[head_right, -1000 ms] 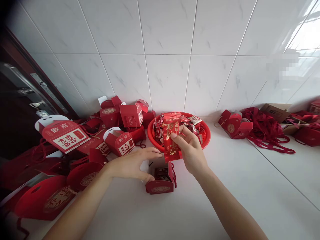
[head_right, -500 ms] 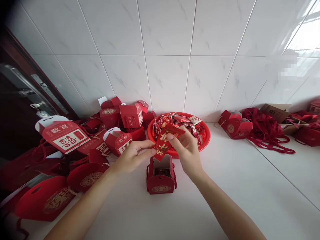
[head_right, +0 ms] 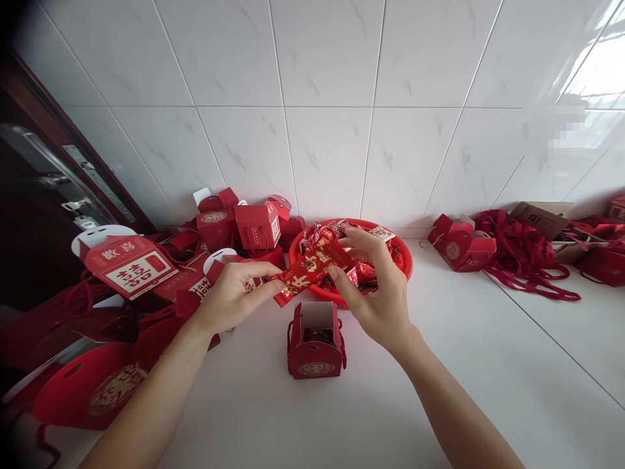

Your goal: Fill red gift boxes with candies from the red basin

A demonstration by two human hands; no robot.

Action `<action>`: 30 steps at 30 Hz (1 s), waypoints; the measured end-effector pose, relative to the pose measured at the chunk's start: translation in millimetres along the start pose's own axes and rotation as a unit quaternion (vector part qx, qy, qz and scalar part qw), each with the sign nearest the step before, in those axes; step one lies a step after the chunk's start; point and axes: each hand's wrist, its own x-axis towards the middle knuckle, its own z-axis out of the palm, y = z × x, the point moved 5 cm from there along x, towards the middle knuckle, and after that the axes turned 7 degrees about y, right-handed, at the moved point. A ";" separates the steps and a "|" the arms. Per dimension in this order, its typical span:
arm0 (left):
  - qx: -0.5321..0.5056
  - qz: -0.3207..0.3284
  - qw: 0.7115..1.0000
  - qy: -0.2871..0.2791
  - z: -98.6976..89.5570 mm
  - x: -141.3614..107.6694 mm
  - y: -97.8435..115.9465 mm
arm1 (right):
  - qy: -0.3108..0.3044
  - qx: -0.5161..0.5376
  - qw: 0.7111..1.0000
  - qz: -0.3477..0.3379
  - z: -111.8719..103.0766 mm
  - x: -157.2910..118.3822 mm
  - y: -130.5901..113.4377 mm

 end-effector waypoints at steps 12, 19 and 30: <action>-0.287 -0.099 0.949 0.089 13.7 1.5 -17.8 | -0.194 0.313 0.855 0.366 19.9 -9.3 25.0; -0.273 -0.108 0.948 0.119 15.5 -0.9 -19.6 | -0.354 0.245 0.852 0.297 34.0 -23.8 12.6; -0.233 -0.126 0.959 0.101 34.3 -1.3 -15.4 | -0.250 0.050 0.967 -0.018 35.9 -22.9 -1.9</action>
